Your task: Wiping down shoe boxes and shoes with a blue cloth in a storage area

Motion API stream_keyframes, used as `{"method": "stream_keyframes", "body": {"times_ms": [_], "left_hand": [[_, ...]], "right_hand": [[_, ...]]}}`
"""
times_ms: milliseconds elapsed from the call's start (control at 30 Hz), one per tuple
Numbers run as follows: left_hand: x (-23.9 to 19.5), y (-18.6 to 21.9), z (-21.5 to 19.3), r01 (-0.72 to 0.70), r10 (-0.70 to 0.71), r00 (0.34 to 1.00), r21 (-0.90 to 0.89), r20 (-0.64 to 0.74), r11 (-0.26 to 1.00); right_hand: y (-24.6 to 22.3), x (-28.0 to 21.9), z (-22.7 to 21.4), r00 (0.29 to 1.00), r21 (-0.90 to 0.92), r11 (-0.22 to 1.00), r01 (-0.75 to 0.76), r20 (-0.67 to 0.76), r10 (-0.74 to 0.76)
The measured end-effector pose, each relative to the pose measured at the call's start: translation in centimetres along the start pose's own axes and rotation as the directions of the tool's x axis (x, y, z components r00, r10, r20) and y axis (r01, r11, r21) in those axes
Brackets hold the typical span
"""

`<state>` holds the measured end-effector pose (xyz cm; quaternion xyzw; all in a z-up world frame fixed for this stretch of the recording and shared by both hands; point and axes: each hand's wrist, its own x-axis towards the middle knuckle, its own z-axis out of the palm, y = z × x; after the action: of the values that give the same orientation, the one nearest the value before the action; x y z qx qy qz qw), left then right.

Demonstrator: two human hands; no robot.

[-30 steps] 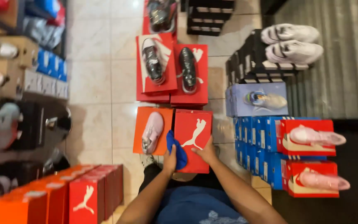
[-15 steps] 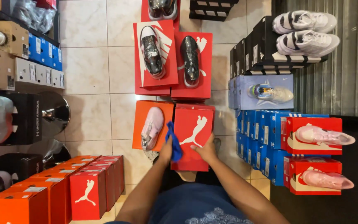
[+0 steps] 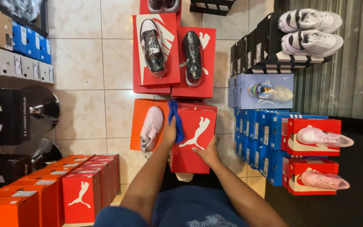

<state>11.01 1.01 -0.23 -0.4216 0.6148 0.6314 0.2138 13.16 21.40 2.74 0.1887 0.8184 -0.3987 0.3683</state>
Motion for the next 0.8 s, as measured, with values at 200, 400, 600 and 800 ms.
{"method": "stream_keyframes", "body": {"times_ms": [200, 400, 600, 800], "left_hand": [[-4.0, -17.4, -2.3, 0.270, -0.273, 0.962, 0.125, 0.005, 0.955], [-1.3, -10.8, -2.7, -0.178, 0.213, 0.963, 0.208, -0.162, 0.962], [4.5, 1.0, 1.8, -0.423, 0.623, 0.781, 0.770, 0.043, 0.478], [12.2, 0.1, 5.8, -0.279, 0.411, 0.886, 0.954, 0.213, 0.107]], "right_hand": [[1.9, 1.5, 0.6, 1.000, -0.048, 0.999, -0.021, 0.014, 0.022], [1.6, 0.8, 1.0, 1.000, -0.025, 1.000, 0.009, -0.016, -0.009], [3.0, 1.1, 1.2, 1.000, 0.015, 1.000, 0.024, -0.008, -0.024], [3.6, 1.9, 1.4, 1.000, 0.026, 1.000, -0.007, -0.010, 0.007]]}}
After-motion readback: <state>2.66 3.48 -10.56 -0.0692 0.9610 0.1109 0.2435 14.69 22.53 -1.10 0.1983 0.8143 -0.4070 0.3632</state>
